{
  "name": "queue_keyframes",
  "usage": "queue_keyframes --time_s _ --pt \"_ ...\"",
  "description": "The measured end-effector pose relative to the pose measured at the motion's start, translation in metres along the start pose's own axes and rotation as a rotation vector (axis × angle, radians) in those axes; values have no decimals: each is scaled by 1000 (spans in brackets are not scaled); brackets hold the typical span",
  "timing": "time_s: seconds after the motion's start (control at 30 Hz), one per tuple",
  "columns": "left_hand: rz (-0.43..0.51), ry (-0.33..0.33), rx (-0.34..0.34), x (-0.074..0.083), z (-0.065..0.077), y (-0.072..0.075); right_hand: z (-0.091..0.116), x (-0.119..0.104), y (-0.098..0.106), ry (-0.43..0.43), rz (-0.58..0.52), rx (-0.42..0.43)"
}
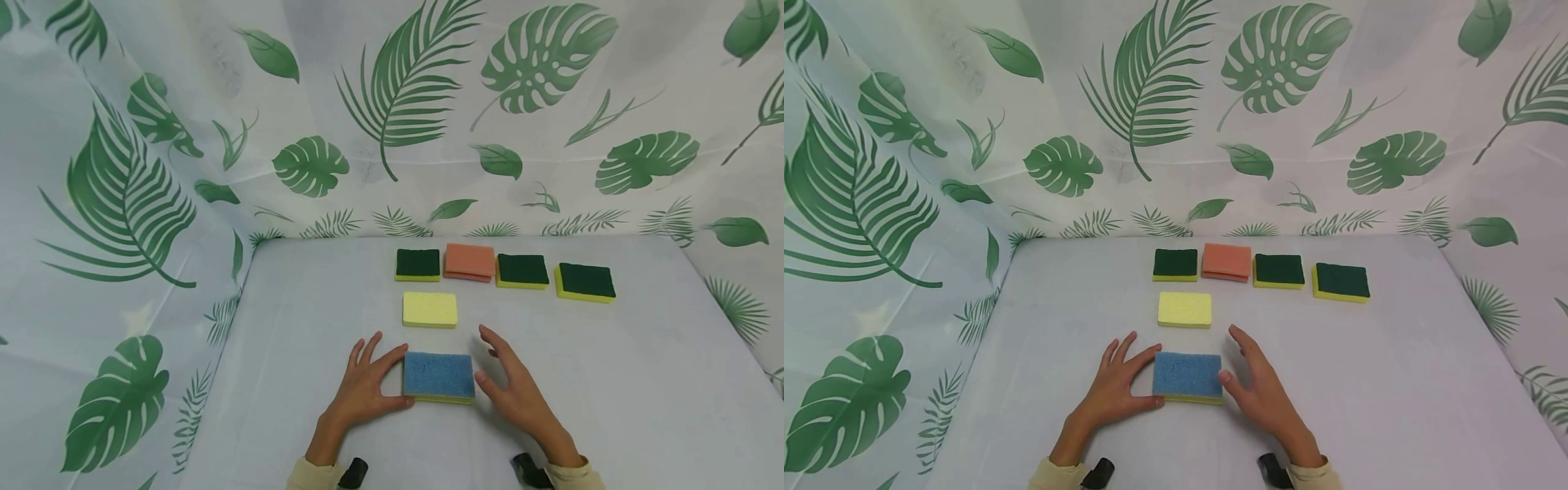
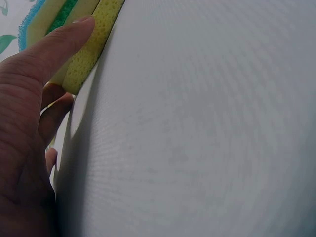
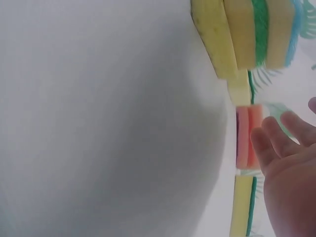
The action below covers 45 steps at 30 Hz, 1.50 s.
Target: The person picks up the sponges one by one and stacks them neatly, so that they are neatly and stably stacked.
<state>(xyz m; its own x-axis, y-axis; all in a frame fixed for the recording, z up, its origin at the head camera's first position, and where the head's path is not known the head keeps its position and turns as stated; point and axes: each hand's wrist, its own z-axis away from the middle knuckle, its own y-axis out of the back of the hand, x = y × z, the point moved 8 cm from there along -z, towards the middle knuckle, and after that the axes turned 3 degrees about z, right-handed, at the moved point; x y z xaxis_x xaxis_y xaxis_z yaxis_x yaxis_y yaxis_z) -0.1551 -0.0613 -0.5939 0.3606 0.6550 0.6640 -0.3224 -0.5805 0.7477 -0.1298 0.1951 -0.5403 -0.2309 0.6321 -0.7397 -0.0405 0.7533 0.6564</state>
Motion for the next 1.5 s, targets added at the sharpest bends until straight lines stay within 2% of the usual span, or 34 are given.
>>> queue_keyframes --time_s 0.3,0.57,1.03,1.5 --pt "3 0 -2 1 1 0 -3 12 18 -52 -16 35" --pt "-3 3 -5 -1 0 0 -6 23 28 -119 -29 13" --pt "-7 -12 -5 0 1 0 -11 33 37 -89 -91 44" --pt "-24 -6 0 -2 -1 -1 -26 47 34 -134 -100 34"
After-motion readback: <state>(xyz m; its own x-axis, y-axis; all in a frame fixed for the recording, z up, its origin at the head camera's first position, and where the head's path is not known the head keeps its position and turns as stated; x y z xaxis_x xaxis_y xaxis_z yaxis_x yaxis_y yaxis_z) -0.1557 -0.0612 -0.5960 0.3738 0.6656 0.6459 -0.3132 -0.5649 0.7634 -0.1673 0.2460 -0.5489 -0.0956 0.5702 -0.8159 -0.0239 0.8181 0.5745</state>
